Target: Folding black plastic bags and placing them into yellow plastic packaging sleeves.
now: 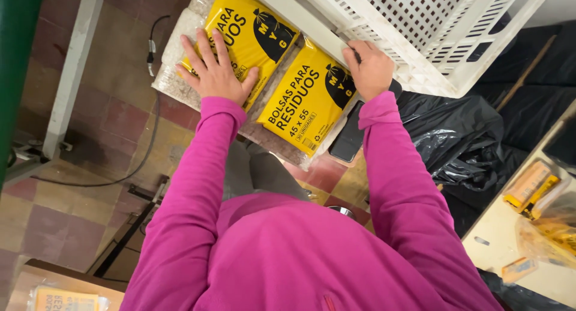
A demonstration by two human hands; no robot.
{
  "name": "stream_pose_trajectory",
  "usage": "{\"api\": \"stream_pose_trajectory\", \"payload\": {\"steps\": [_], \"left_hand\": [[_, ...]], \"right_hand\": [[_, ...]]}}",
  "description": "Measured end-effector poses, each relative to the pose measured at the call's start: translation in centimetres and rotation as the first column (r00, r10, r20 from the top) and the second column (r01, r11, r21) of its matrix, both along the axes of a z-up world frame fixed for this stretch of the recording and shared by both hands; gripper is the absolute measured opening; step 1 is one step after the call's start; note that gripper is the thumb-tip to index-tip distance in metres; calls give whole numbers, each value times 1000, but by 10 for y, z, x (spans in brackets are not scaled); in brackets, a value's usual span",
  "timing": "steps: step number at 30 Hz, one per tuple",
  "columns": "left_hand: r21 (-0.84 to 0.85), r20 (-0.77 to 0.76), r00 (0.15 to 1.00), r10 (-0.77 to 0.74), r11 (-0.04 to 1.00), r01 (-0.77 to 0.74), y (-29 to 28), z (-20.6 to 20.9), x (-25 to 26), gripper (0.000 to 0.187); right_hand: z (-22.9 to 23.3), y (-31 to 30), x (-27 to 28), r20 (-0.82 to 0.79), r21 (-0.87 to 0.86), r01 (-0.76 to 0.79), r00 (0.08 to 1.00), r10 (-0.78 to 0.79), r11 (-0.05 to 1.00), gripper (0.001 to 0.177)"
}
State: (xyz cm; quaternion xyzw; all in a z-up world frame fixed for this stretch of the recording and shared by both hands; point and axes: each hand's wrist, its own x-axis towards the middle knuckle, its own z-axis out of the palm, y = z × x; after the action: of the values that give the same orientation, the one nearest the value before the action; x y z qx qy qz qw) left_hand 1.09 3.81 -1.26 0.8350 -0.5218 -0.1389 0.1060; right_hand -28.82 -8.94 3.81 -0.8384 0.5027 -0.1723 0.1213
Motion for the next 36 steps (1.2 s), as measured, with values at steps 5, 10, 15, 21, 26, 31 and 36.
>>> {"api": "stream_pose_trajectory", "payload": {"steps": [5, 10, 15, 21, 26, 31, 36], "left_hand": [[-10, 11, 1000, 7, 1000, -6, 0, -3, 0, 108], [-61, 21, 1000, 8, 998, -7, -3, -5, -1, 109], [-18, -31, 999, 9, 1000, -10, 1, -1, 1, 110], [-136, -78, 997, 11, 990, -21, -10, 16, 23, 102], [114, -237, 960, 151, 985, -127, -42, 41, 40, 106], [303, -303, 941, 153, 951, -57, -40, 8, 47, 94], [-82, -552, 831, -61, 996, 18, -3, -38, 49, 62]], "right_hand": [[1, 1, 1, 0, -8, 2, 1000, -2, 1000, 16], [0, -2, 0, -6, -11, 6, 1000, -6, 1000, 15], [8, 6, -1, 25, 21, -13, 1000, 12, 1000, 16], [84, 56, 34, 74, -363, -176, 973, 217, 915, 18], [34, 140, 41, 180, -206, 36, 984, 1, 978, 28], [-74, 126, 4, 275, 114, 542, 788, -550, 833, 59], [-71, 101, 16, 140, 152, 739, 642, -754, 657, 74]]}}
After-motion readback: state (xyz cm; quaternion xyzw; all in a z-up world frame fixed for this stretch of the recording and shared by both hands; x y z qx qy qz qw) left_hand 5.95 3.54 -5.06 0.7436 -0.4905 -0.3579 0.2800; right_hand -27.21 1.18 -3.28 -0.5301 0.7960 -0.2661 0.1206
